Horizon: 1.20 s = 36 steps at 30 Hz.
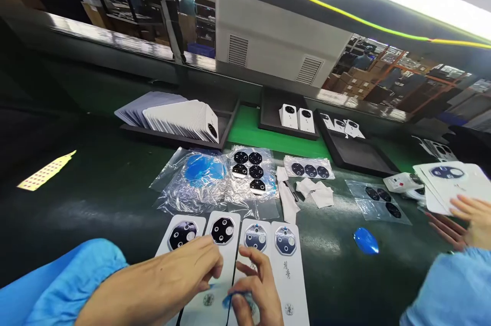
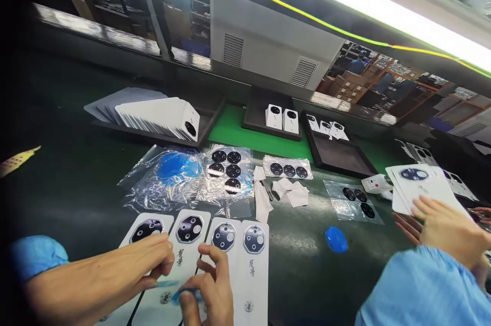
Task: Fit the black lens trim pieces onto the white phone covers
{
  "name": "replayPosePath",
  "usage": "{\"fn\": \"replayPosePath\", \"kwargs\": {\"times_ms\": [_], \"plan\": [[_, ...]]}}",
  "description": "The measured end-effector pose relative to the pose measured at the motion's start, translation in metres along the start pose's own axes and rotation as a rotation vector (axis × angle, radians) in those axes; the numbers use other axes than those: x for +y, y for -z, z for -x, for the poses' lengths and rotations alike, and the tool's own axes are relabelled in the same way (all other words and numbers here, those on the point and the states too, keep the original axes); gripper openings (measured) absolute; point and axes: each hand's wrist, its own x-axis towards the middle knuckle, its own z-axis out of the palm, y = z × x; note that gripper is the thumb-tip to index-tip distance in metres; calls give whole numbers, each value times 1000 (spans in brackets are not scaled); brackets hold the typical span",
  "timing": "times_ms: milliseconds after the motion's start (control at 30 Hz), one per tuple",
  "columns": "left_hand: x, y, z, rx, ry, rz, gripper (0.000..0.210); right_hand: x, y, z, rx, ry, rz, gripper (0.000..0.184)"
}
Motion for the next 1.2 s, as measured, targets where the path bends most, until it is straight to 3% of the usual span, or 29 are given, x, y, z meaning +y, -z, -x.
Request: {"fn": "replayPosePath", "kwargs": {"times_ms": [133,233,300,433,467,500,567,700,800,867,967,1067,1200], "plan": [[18,-4,-31,-103,-29,152,15,-7,3,9,-6,-125,-161,16],[19,-17,-54,48,-68,69,19,-12,26,3,40,-239,-25,7],[13,-27,-64,157,-85,-100,25,-20,68,-14,47,-180,147,16],[3,-40,-72,229,-147,-293,29,-46,188,-72,170,-100,221,31],[2,-42,-73,236,-157,-323,28,-52,209,-84,194,-57,238,36],[2,-43,-74,234,-162,-348,28,-56,221,-92,123,67,275,40],[4,-45,-75,233,-168,-391,28,-58,208,-92,63,259,405,46],[8,-50,-75,204,-188,-441,29,-29,96,-42,-110,298,476,23],[8,-49,-76,169,-132,-397,32,2,37,-6,-16,312,622,32],[4,-43,-79,137,-102,-290,31,14,28,3,31,346,627,34],[-1,-30,-90,135,-70,-129,24,17,37,0,70,376,615,31],[-2,-25,-106,107,-42,-96,19,16,44,-3,77,377,614,29],[-3,-29,-121,67,-49,-92,25,21,36,7,40,314,575,28]]}}
